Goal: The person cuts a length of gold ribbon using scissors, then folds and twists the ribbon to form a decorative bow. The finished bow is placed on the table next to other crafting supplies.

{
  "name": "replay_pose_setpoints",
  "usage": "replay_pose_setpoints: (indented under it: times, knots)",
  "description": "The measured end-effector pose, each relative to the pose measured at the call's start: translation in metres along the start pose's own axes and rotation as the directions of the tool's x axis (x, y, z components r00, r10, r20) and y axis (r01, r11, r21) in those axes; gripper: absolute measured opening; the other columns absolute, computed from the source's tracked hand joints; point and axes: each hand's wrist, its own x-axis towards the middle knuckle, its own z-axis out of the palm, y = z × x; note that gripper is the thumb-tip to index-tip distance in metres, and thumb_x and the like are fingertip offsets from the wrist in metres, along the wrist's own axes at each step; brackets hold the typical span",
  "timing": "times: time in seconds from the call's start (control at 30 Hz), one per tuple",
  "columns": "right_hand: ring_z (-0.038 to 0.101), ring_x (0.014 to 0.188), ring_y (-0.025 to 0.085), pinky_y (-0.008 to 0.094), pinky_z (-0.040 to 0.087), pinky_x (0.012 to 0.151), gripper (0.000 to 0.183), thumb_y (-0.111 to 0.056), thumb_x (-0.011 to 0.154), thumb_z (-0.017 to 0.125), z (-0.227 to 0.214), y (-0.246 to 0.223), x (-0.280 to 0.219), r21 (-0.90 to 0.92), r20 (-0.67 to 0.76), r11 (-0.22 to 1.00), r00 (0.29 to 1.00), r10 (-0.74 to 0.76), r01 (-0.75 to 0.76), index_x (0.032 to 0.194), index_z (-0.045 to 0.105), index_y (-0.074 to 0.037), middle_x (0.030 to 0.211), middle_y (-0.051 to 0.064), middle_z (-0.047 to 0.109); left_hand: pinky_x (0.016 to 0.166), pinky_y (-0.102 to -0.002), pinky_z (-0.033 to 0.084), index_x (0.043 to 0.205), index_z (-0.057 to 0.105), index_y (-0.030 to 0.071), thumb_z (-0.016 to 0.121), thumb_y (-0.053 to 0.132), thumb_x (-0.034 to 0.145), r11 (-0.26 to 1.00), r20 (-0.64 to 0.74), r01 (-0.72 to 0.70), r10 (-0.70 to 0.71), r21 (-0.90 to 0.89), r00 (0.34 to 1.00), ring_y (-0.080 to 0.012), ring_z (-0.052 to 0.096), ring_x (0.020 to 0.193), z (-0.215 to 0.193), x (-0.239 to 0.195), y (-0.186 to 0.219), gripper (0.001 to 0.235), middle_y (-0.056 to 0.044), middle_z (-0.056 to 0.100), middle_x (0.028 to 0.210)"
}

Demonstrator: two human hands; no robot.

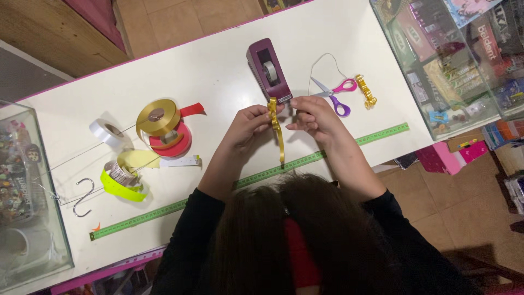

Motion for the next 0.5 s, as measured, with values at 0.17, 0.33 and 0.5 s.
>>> replay_pose_setpoints:
  times: [0.17, 0.33, 0.5]
  knots:
    - [0.032, 0.028, -0.003, 0.050, 0.065, 0.077, 0.008, -0.010, 0.093, 0.069, 0.008, -0.003, -0.005, 0.015, 0.009, 1.000, 1.000, 0.009, -0.009, 0.096, 0.065, -0.003, 0.044, -0.012, 0.031, 0.082, -0.024, 0.063, 0.097, 0.067, -0.005, 0.076, 0.002, 0.089, 1.000, -0.006, 0.005, -0.005, 0.009, 1.000, -0.0156, 0.071, 0.084, 0.004, -0.003, 0.004, 0.013, -0.010, 0.067, 0.090]
    - [0.032, 0.028, -0.003, 0.052, 0.064, 0.077, 0.008, -0.009, 0.093, 0.068, 0.006, -0.002, -0.004, 0.023, 0.004, 0.999, 1.000, 0.029, -0.029, 0.096, 0.063, -0.003, 0.044, -0.012, 0.031, 0.085, -0.025, 0.063, 0.100, 0.067, -0.007, 0.074, 0.000, 0.090, 1.000, -0.007, 0.011, -0.011, -0.018, 1.000, -0.0186, 0.072, 0.090, -0.013, 0.007, -0.010, 0.014, -0.016, 0.070, 0.100]
    - [0.030, 0.028, -0.002, 0.051, 0.065, 0.072, 0.009, -0.010, 0.093, 0.068, -0.004, 0.007, 0.003, 0.013, 0.011, 0.999, 0.999, 0.048, -0.048, 0.094, 0.064, -0.002, 0.044, -0.012, 0.029, 0.085, -0.026, 0.063, 0.099, 0.067, -0.006, 0.075, 0.001, 0.091, 1.000, 0.001, 0.017, -0.017, -0.020, 1.000, -0.0180, 0.072, 0.091, -0.014, 0.009, -0.011, 0.014, -0.019, 0.072, 0.107]
